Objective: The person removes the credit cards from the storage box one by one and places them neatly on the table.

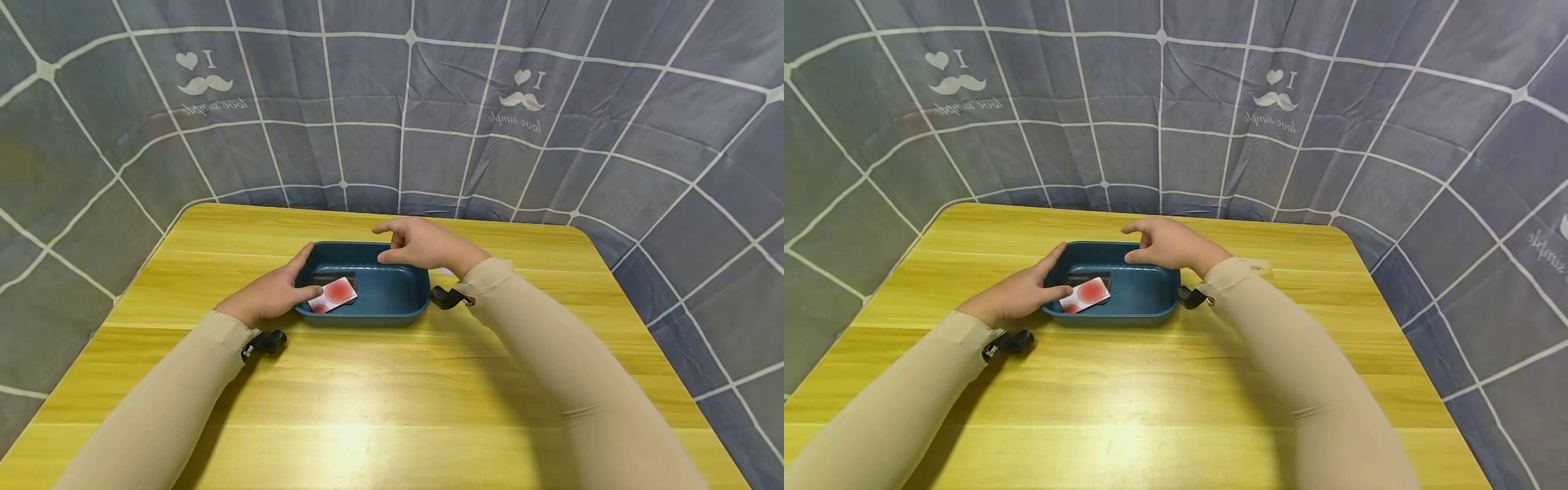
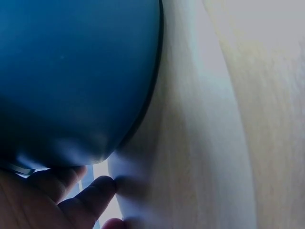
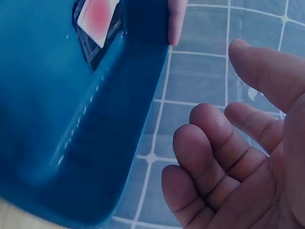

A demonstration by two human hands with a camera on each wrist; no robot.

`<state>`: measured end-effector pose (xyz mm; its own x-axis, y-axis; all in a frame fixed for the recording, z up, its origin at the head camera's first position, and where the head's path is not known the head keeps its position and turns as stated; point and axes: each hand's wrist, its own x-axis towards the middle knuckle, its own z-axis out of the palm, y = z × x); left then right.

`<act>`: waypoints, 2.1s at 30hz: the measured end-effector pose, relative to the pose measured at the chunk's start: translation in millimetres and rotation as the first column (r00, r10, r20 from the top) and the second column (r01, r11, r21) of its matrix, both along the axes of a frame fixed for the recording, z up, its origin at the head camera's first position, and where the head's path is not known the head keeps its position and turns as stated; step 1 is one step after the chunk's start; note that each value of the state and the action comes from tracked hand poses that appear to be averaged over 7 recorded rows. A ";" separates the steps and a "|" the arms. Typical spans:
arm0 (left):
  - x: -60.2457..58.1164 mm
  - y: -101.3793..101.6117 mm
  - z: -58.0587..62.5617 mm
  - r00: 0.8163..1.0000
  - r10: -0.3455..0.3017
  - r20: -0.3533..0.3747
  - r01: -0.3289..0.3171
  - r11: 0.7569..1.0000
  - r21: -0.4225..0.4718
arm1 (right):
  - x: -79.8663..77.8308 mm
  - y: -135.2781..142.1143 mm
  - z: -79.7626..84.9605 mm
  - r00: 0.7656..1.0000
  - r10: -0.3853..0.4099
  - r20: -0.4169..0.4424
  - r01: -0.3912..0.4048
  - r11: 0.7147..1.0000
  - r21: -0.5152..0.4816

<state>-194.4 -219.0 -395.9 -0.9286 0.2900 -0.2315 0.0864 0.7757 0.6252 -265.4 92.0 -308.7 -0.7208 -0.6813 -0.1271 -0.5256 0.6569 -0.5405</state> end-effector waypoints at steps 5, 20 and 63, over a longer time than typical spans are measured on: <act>-0.9 -1.9 0.1 1.000 0.007 0.010 -0.007 1.000 0.003 | 0.8 -15.9 -3.4 1.000 0.019 0.004 -0.019 1.000 -0.007; -2.0 -3.9 -1.3 1.000 -0.004 0.007 0.003 1.000 0.013 | -2.8 -56.9 -19.5 0.995 0.089 0.044 -0.092 0.994 0.057; 1.1 -3.6 -3.5 1.000 0.005 -0.002 -0.005 1.000 0.019 | -20.8 -87.1 -66.2 0.985 0.145 0.099 -0.170 0.925 0.339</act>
